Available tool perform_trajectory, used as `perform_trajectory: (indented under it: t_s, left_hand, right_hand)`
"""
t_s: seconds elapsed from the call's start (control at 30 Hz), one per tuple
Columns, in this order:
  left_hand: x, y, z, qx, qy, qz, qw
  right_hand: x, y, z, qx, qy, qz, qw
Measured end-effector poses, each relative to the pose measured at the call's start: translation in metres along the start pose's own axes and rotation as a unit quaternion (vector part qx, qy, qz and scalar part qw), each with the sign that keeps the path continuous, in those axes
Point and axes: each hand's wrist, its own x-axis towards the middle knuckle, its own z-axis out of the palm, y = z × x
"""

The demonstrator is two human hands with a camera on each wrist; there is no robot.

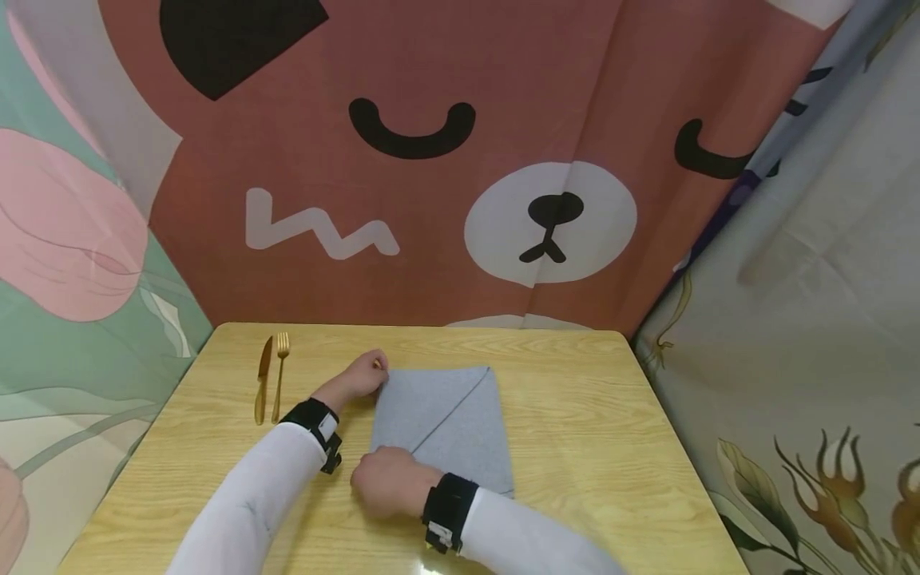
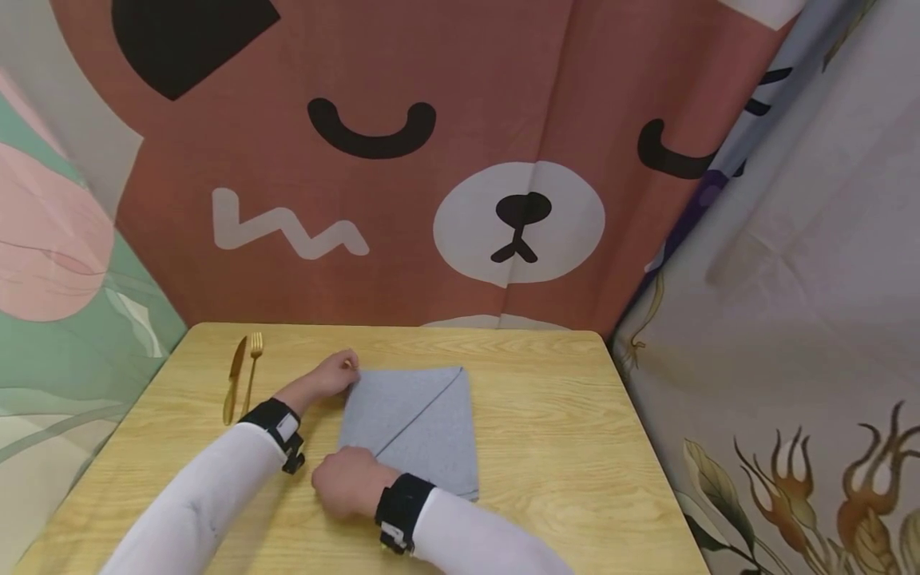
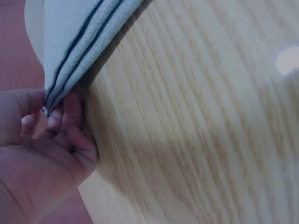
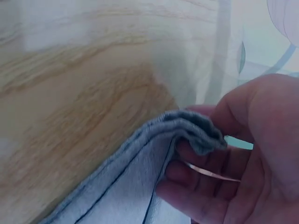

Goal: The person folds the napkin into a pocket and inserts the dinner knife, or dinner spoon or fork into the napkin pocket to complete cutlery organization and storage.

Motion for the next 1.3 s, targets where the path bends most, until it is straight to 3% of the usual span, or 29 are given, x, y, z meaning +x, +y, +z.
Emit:
perform_trajectory:
  t_s: [0.17,0.3,0.4,0.77,1.0,1.17,1.3]
  left_hand:
    - [0.0,-0.001,0.0,0.002,-0.007,0.013,0.9999]
    - [-0.001,-0.003,-0.001,0.006,-0.011,0.005,0.9999]
    - [0.0,-0.004,-0.002,0.01,-0.018,-0.002,0.9998]
    - [0.005,0.001,0.002,0.003,-0.005,-0.021,0.9998]
    - [0.01,0.003,0.001,0.002,0.0,-0.016,0.9999]
    - [0.012,0.001,-0.001,-0.02,-0.013,-0.015,0.9996]
    - [0.011,-0.001,-0.005,-0.047,-0.037,-0.035,0.9976]
  right_hand:
    - [-0.004,0.011,0.0,0.071,0.001,-0.025,0.9972]
    - [-0.004,0.019,0.0,0.131,-0.009,-0.044,0.9903]
    - [-0.004,0.023,-0.001,0.145,-0.019,-0.048,0.9881]
    - [-0.005,0.027,-0.005,0.131,-0.035,-0.057,0.9892]
    - [-0.007,0.031,-0.001,0.138,-0.02,-0.065,0.9881]
    - [-0.012,0.035,-0.006,0.154,-0.009,-0.077,0.985]
    - [-0.02,0.035,-0.01,0.153,0.001,-0.08,0.985]
